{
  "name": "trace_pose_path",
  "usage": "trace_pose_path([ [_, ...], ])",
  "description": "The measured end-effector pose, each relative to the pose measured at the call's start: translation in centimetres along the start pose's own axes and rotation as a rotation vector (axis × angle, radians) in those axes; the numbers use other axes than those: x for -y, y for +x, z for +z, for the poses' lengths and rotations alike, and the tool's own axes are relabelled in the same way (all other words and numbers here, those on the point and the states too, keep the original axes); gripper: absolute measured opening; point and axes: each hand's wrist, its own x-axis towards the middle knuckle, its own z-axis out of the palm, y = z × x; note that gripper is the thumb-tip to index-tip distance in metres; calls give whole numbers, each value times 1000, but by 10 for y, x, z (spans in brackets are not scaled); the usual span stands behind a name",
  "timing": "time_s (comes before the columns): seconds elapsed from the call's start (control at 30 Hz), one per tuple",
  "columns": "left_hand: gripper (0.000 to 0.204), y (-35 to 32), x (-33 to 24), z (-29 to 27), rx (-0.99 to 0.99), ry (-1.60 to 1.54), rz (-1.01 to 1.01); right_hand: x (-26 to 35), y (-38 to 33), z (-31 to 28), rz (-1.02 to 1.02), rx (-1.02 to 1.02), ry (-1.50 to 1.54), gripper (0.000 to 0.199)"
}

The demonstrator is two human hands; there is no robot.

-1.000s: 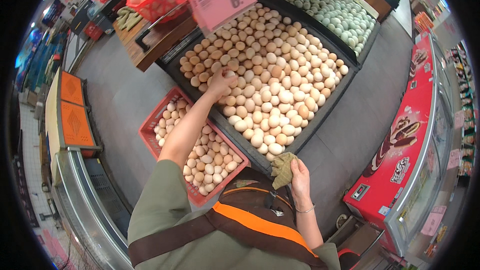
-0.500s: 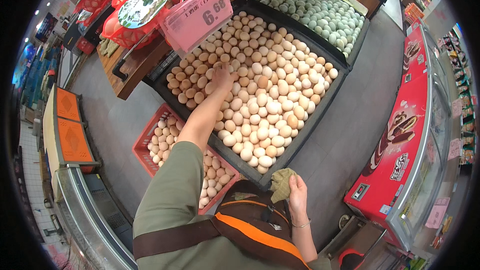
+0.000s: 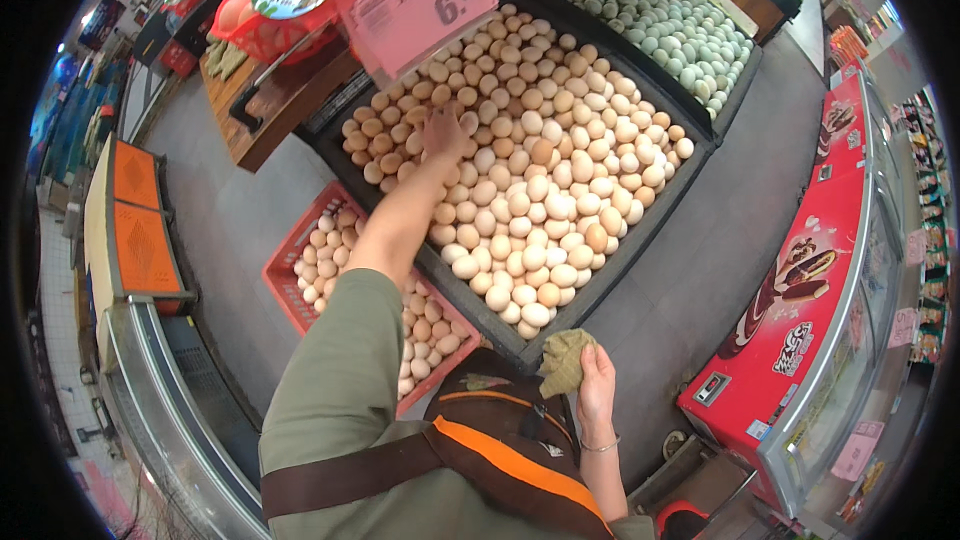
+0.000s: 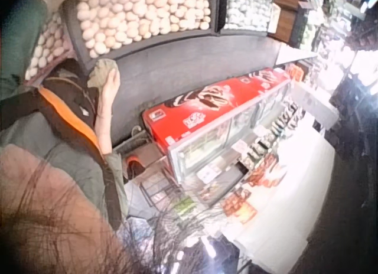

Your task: The person cleans eggs with a cloth and moves them from a crate to a larger display tray by hand, then walks through the store and touches vegetables.

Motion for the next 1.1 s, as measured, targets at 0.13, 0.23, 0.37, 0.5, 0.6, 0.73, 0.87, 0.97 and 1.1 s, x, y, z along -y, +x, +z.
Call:
trace_pose_path([
  [0.13, 29, -27, 47, -72, -117, -251, 1, 17, 6, -3, 113, 216, 212, 40],
  [0.23, 23, -65, 121, -119, -449, -314, 76, 39, 6, 5, 214, 389, 435, 59],
  [0.37, 44, -143, 231, -180, -280, -310, -372, 29, 20, 16, 357, 627, 623, 55],
  [0.5, 23, -231, 296, -196, -55, -22, -274, 32, 1, 59, 387, 684, 517, 52],
  [0.6, 27, -269, 283, -188, 260, -100, -318, 8, 3, 66, 566, 676, 557, 50],
  [0.73, 37, -282, 254, -163, 249, 129, -119, -7, -14, 74, 780, 535, 520, 50],
  [0.87, 28, -278, 261, -135, 281, 396, -112, -6, -19, 86, 851, 568, 554, 49],
  [0.97, 29, -279, 261, -135, 243, 332, -94, -20, -9, 82, 854, 594, 600, 47],
  [1.1, 38, -290, 270, -133, 54, 265, -43, -25, 2, 98, 786, 607, 531, 47],
])
